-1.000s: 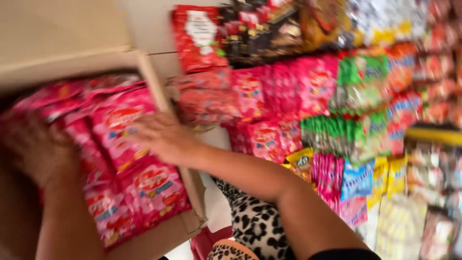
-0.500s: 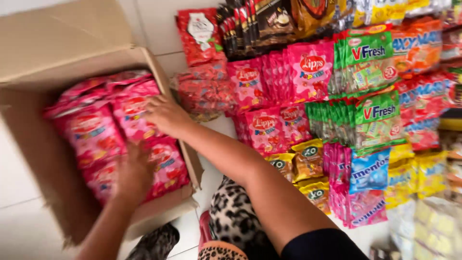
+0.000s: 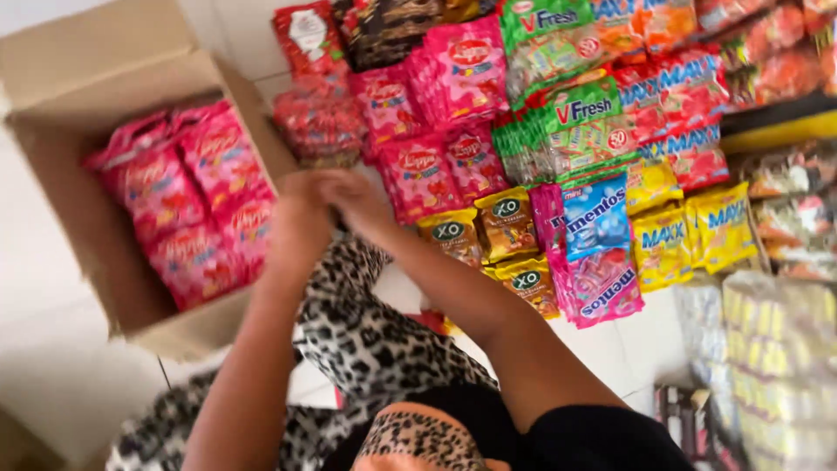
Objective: The recorder is organizing and packing small snack bags (pink 'Lipps' brand) into a cardboard box.
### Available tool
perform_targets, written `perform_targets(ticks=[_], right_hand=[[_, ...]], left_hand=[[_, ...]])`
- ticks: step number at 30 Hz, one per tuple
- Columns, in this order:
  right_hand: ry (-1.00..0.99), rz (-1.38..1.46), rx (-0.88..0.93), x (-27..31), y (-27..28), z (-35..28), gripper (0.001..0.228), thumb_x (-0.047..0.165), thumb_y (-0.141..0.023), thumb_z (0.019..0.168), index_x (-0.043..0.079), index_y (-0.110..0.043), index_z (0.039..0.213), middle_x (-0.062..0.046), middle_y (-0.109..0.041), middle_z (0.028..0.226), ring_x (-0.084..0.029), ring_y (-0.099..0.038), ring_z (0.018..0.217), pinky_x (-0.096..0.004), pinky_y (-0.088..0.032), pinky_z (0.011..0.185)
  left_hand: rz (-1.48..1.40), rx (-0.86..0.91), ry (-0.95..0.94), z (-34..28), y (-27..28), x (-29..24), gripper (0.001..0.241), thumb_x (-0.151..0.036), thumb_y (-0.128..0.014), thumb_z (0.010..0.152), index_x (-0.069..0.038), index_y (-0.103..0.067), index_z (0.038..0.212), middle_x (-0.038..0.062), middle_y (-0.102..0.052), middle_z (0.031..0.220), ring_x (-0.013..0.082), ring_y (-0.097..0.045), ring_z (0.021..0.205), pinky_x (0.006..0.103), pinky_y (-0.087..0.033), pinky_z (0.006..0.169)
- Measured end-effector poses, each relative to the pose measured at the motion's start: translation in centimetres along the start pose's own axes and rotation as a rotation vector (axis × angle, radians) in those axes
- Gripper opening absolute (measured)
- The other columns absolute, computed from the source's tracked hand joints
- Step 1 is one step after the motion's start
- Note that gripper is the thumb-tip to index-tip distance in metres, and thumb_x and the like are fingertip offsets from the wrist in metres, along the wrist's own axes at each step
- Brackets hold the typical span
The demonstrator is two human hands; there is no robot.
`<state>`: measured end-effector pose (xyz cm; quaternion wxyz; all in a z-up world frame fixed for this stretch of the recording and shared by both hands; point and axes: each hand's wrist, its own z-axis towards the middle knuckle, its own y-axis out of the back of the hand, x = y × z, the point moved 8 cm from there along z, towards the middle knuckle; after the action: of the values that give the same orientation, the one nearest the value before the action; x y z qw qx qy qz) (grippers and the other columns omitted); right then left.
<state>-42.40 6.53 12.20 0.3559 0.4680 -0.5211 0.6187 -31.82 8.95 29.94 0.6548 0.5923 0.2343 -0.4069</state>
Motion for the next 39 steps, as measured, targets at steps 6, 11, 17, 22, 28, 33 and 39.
perform_targets(ticks=[6,11,17,22,28,33,39], right_hand=[[-0.136,-0.074,-0.131,1.1,8.8,-9.9,0.031,0.015,-0.061,0.099,0.006,-0.063,0.129,-0.003,-0.067,0.124,-0.013,-0.065,0.111,-0.029,-0.053,0.096],[-0.275,-0.12,-0.202,-8.1,15.7,-11.9,0.028,0.017,-0.057,0.1,0.005,-0.061,0.125,-0.002,-0.066,0.116,-0.014,-0.063,0.101,-0.029,-0.052,0.085],[-0.348,-0.144,-0.499,-11.8,25.0,-15.2,0.029,0.017,-0.061,0.099,0.003,-0.063,0.125,-0.004,-0.069,0.111,-0.016,-0.065,0.096,-0.031,-0.053,0.081],[-0.323,-0.581,-0.649,-10.4,29.4,-12.2,0.048,0.024,-0.077,0.091,0.001,-0.065,0.131,-0.011,-0.074,0.116,-0.022,-0.071,0.105,-0.036,-0.057,0.092],[-0.593,-1.177,-0.569,-6.3,29.3,-10.0,0.083,0.048,-0.082,0.079,0.008,-0.051,0.145,-0.025,-0.063,0.129,-0.044,-0.06,0.119,-0.052,-0.048,0.101],[-0.535,-1.266,-0.538,-9.7,32.0,-10.1,0.087,0.05,-0.09,0.068,0.003,-0.057,0.135,-0.025,-0.064,0.128,-0.044,-0.061,0.118,-0.052,-0.049,0.1],[-0.523,-0.893,-0.594,-11.9,33.3,-11.9,0.056,0.036,-0.091,0.07,0.002,-0.066,0.107,-0.013,-0.071,0.098,-0.027,-0.067,0.091,-0.039,-0.055,0.079]], left_hand=[[0.166,0.055,-0.2,-3.5,-17.6,-2.9,0.021,-0.008,-0.063,0.081,-0.002,-0.067,0.101,0.022,-0.067,0.108,0.0442,-0.066,0.102,0.0508,-0.056,0.089],[0.292,0.08,-0.05,-4.0,-28.7,3.4,0.016,-0.011,-0.061,0.091,-0.003,-0.064,0.105,0.021,-0.065,0.109,0.038,-0.065,0.101,0.0478,-0.054,0.093],[-0.479,0.1,0.51,-3.5,-28.3,8.2,0.025,-0.019,-0.055,0.102,-0.002,-0.07,0.112,0.02,-0.073,0.095,0.0285,-0.067,0.084,0.0434,-0.055,0.078],[-0.523,0.047,0.585,-2.6,-27.4,9.9,0.036,-0.027,-0.055,0.106,0.0,-0.069,0.126,0.02,-0.074,0.107,0.0271,-0.069,0.098,0.0397,-0.052,0.088],[-0.564,-0.031,0.642,-2.4,-29.9,11.8,0.04,-0.027,-0.054,0.105,-0.001,-0.064,0.133,0.019,-0.073,0.121,0.0264,-0.068,0.112,0.0374,-0.051,0.097],[-0.636,0.006,0.661,-1.9,-31.3,11.8,0.043,-0.024,-0.055,0.104,0.0,-0.058,0.14,0.019,-0.07,0.129,0.0256,-0.066,0.118,0.0354,-0.05,0.101],[-0.591,0.059,0.656,-2.7,-33.0,13.5,0.045,-0.02,-0.059,0.1,0.001,-0.056,0.141,0.021,-0.069,0.132,0.0284,-0.066,0.123,0.0359,-0.049,0.103]])
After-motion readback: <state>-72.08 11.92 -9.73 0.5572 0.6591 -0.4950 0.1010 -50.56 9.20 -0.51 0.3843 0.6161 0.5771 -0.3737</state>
